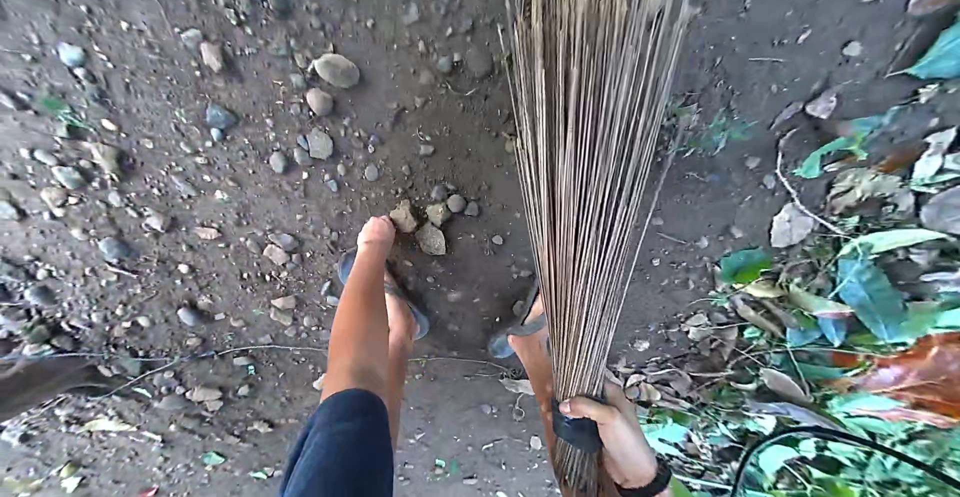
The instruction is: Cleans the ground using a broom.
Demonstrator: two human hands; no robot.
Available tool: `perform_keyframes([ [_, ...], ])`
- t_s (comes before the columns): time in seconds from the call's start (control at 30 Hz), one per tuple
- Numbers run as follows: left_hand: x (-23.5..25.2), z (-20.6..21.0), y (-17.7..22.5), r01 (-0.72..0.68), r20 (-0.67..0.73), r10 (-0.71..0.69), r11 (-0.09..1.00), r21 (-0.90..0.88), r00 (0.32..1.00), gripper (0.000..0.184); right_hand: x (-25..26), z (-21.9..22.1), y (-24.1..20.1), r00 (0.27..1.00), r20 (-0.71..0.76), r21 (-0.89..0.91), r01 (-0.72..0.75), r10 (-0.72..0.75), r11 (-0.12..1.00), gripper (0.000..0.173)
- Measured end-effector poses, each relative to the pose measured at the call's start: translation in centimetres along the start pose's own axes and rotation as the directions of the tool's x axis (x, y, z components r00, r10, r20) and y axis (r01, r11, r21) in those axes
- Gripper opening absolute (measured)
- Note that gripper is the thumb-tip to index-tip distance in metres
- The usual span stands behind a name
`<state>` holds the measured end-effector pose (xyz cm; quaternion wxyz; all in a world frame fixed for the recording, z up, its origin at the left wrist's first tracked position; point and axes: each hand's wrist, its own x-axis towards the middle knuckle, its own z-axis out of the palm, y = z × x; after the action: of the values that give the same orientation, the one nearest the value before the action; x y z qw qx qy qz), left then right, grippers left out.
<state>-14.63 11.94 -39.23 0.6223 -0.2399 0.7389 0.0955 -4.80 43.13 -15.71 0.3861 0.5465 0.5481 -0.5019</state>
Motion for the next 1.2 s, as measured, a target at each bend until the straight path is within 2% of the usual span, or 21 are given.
perform_keyframes([
  [0.1,0.4,1.0,-0.7,-0.007,-0.010,0.006,0.995,-0.100,1.000,0.031,0.1,-0.3,0.1,0.998,-0.066,-0.028,0.014,-0.016,1.000,0.049],
  [0.2,-0.9,1.2,-1.7,-0.098,0.070,0.102,0.993,-0.068,0.992,0.032,-0.2,-0.2,-0.2,0.999,-0.044,0.124,0.024,-0.019,0.992,0.046],
  [0.27,-3.7,1.0,-2.0,-0.178,0.080,0.183,0.981,-0.072,0.980,0.032,-0.9,-0.2,-0.3,1.000,-0.017,0.203,0.008,-0.004,0.979,0.043],
  [0.33,-6.9,-1.4,-0.2,-0.242,-0.037,0.240,0.965,-0.104,0.970,0.035,-1.1,-0.6,-0.7,1.000,0.010,0.239,0.013,-0.016,0.971,0.043],
  [0.4,-7.8,-4.3,2.2,-0.299,-0.294,0.232,0.931,-0.210,0.927,0.037,-1.0,-1.1,-0.4,0.999,0.031,0.274,0.007,-0.017,0.962,0.042],
  [0.43,-7.1,-6.0,3.9,-0.294,-0.384,0.177,0.916,-0.272,0.906,0.039,-0.9,-1.3,-0.3,0.999,0.030,0.281,0.003,-0.012,0.960,0.042],
  [0.5,-4.2,-8.8,7.4,-0.219,-0.436,0.033,0.897,-0.384,0.899,0.043,-1.2,-1.4,-0.5,1.000,0.006,0.278,0.019,-0.022,0.960,0.041],
  [0.57,-1.1,-9.9,10.0,-0.128,-0.425,-0.073,0.895,-0.427,0.902,0.055,-1.5,-1.2,-0.8,0.999,-0.017,0.234,0.033,-0.030,0.972,0.039],
  [0.6,-0.1,-10.0,10.6,-0.094,-0.414,-0.099,0.903,-0.419,0.905,0.067,-1.4,-1.2,-0.7,1.000,-0.007,0.216,0.028,-0.027,0.976,0.039],
  [0.67,0.7,-9.6,11.3,-0.048,-0.395,-0.086,0.947,-0.318,0.915,0.081,-1.2,-0.9,0.0,0.999,0.043,0.203,-0.003,-0.006,0.979,0.043],
  [0.73,1.4,-9.1,11.7,-0.071,-0.404,-0.027,0.972,-0.223,0.914,0.071,-0.8,-0.4,0.2,0.996,0.085,0.164,-0.040,0.027,0.986,0.049],
  [0.87,3.1,-8.9,10.4,-0.181,-0.415,0.082,0.962,-0.206,0.906,0.048,0.5,-0.1,0.4,0.988,0.112,-0.072,-0.098,0.106,0.993,0.058],
  [1.0,1.3,-9.6,10.5,-0.135,-0.417,0.049,0.974,-0.181,0.908,0.039,0.8,-0.3,-0.9,0.971,0.121,-0.341,-0.154,0.206,0.928,0.071],
  [1.07,-1.1,-9.1,10.1,-0.182,-0.516,-0.011,0.929,-0.322,0.857,0.037,0.5,-0.1,-1.8,0.944,0.158,-0.464,-0.187,0.289,0.866,0.082],
  [1.13,-5.2,-9.3,9.9,-0.305,-0.649,0.019,0.893,-0.331,0.760,0.040,0.0,0.2,-1.9,0.920,0.219,-0.523,-0.170,0.324,0.835,0.086],
  [1.17,-7.9,-9.7,10.6,-0.395,-0.713,0.113,0.886,-0.244,0.692,0.038,-0.2,0.5,-1.8,0.913,0.254,-0.526,-0.148,0.320,0.837,0.086],
  [1.2,-10.8,-10.0,11.7,-0.492,-0.736,0.269,0.865,-0.099,0.621,0.034,-0.3,1.0,-1.5,0.902,0.289,-0.529,-0.129,0.321,0.839,0.086],
])
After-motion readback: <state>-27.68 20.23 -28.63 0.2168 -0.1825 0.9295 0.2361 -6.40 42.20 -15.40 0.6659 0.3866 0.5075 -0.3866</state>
